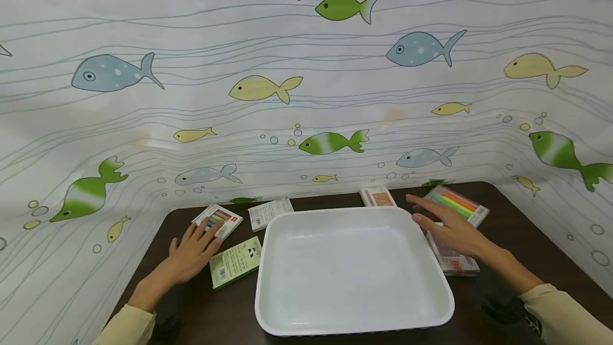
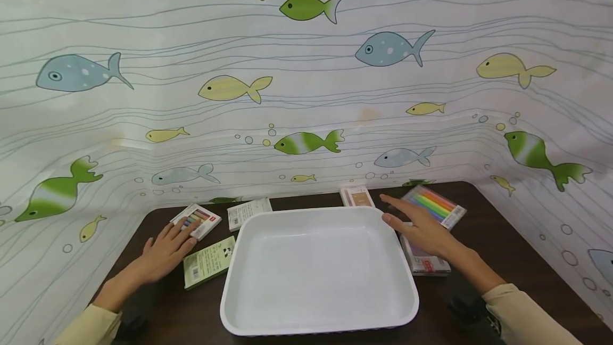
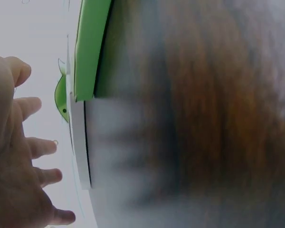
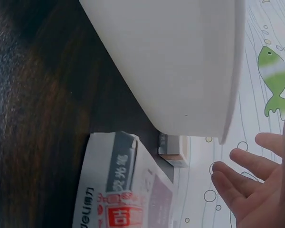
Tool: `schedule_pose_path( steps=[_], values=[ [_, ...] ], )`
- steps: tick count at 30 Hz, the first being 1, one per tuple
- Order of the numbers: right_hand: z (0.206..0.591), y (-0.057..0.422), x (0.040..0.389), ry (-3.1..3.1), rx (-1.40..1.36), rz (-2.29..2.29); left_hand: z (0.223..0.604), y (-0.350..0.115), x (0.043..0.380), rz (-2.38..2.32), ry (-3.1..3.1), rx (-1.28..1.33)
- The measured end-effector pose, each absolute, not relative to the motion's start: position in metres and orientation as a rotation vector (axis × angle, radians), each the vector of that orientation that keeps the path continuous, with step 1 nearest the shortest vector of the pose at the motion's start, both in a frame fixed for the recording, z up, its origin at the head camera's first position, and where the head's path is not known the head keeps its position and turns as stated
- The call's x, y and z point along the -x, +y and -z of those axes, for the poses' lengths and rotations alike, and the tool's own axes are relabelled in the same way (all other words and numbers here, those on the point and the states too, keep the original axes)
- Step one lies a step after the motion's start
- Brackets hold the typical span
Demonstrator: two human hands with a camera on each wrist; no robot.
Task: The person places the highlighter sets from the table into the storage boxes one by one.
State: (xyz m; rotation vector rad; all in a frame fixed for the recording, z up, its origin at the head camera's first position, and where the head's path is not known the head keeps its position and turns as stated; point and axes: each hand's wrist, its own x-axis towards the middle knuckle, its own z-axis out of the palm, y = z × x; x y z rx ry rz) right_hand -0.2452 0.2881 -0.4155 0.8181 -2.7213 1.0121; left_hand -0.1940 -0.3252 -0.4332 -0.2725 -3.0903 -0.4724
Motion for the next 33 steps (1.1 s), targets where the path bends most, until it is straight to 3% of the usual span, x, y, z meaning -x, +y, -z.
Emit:
schedule_pose_path(
  steps=[8, 33],
  values=[
    [0.420, 0.278, 0.247, -2.794, -0.758, -1.024, 0.431, -0.336, 0.197, 0.511, -3.066, 0.291],
    [0.435, 0.285, 0.249, -2.665, -0.926, -1.436, 0.440, -0.356, 0.213, 0.571, -3.083, 0.185]
  ],
)
